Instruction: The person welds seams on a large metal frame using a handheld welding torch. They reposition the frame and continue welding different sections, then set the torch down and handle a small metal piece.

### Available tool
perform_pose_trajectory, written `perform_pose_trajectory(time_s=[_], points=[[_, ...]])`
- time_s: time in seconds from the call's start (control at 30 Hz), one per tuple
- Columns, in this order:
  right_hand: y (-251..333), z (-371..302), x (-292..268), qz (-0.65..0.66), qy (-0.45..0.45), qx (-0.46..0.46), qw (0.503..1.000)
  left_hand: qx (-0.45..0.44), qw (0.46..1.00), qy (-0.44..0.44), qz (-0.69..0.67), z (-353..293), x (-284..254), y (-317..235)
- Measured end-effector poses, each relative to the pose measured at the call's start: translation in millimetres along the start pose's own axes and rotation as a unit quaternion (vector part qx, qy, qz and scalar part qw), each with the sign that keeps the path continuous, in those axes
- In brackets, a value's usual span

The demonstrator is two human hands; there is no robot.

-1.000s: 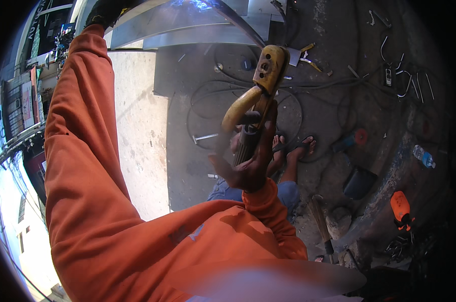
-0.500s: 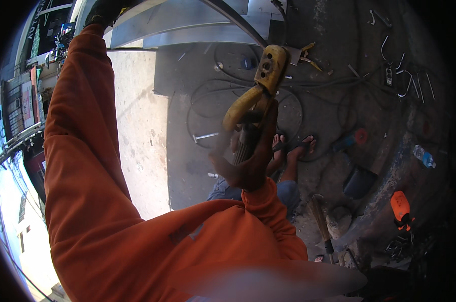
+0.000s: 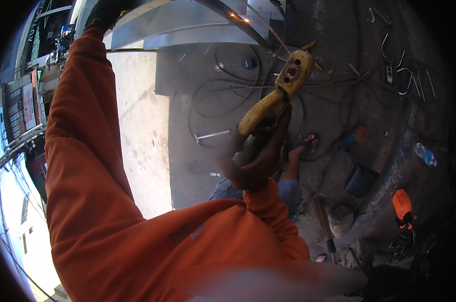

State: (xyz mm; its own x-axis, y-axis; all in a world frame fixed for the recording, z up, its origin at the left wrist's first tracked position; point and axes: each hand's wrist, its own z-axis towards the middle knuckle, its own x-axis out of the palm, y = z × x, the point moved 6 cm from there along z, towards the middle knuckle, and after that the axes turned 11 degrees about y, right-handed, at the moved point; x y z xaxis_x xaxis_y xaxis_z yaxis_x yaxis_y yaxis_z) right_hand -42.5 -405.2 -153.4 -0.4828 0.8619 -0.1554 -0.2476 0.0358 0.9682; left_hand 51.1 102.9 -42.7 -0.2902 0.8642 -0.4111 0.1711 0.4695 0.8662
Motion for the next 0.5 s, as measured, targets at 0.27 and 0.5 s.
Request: perform_pose_trajectory(time_s=[0.27, 0.5], points=[[-6, 5, 0, 0.119, 0.033, 0.023, 0.992, -0.004, 0.999, -0.012, -0.053, -2, 0, 7], [-17, 9, 9, 0.318, 0.033, 0.07, 0.945, 0.001, 0.997, -0.016, -0.07, 1, 3, 16]])
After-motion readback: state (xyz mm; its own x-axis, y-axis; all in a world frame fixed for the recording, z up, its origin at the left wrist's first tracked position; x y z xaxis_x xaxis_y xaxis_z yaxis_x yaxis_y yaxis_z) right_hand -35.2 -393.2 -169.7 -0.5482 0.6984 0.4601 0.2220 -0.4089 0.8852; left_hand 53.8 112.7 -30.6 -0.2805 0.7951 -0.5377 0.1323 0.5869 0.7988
